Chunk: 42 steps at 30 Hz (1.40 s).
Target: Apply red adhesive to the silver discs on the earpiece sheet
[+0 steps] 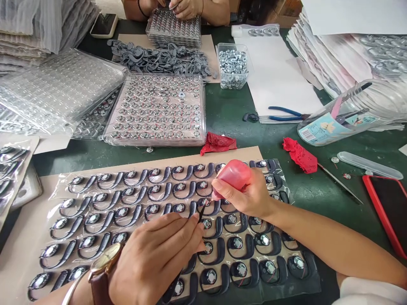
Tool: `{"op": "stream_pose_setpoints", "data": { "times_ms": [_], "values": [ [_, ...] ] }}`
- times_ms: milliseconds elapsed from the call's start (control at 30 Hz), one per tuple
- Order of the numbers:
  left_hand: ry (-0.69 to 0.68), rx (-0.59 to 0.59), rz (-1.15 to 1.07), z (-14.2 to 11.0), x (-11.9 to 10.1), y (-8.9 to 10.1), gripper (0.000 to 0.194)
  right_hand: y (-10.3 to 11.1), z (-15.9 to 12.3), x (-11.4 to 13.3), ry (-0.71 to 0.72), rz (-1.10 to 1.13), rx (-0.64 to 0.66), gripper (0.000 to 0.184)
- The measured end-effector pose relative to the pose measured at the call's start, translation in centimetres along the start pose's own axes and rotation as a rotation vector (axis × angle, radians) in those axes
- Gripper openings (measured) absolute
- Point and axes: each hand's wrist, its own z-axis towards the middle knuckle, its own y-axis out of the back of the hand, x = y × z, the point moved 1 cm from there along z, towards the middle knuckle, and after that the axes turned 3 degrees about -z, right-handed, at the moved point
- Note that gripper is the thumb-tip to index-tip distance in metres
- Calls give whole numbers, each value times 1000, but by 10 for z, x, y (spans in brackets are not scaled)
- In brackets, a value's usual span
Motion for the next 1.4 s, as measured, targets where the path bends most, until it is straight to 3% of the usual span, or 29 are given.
{"op": "stream_pose_setpoints", "data": {
  "times_ms": [200, 467, 567, 667, 833, 933, 1000, 1067, 1200, 1300, 1400],
  "values": [
    [13, -23, -113, 2, 8, 6, 27, 0, -1, -1, -20, -16, 31, 18],
    [223, -134, -341, 15, 20, 12, 24, -2, 0, 0, 69, -61, 52, 23],
    [279, -126, -353, 17, 21, 12, 22, -5, -1, -1, 107, -103, 20, 24],
    [251, -130, -335, 15, 20, 12, 23, -3, 0, 3, 106, -17, 27, 23],
    [85, -83, -206, 10, 15, 7, 29, 36, 12, 25, -86, 212, 254, 27],
    [28, -73, -151, 10, 13, 6, 29, 65, 16, 35, -121, 183, 428, 33],
    [22, -80, -137, 10, 11, 5, 26, 72, 13, 38, -120, 175, 435, 37],
    [1, -72, -92, 7, 5, 5, 23, 63, 5, 36, -138, 186, 314, 36],
    [-111, -87, 91, -9, -18, 2, 21, 22, -16, 28, -114, 211, 60, 22],
    [-104, -56, 91, -21, -31, -1, 23, -1, -27, 19, -49, 239, 36, 17],
    [-102, -48, 95, -28, -35, -6, 23, -9, -32, 10, -45, 201, 92, 13]
  ]
}}
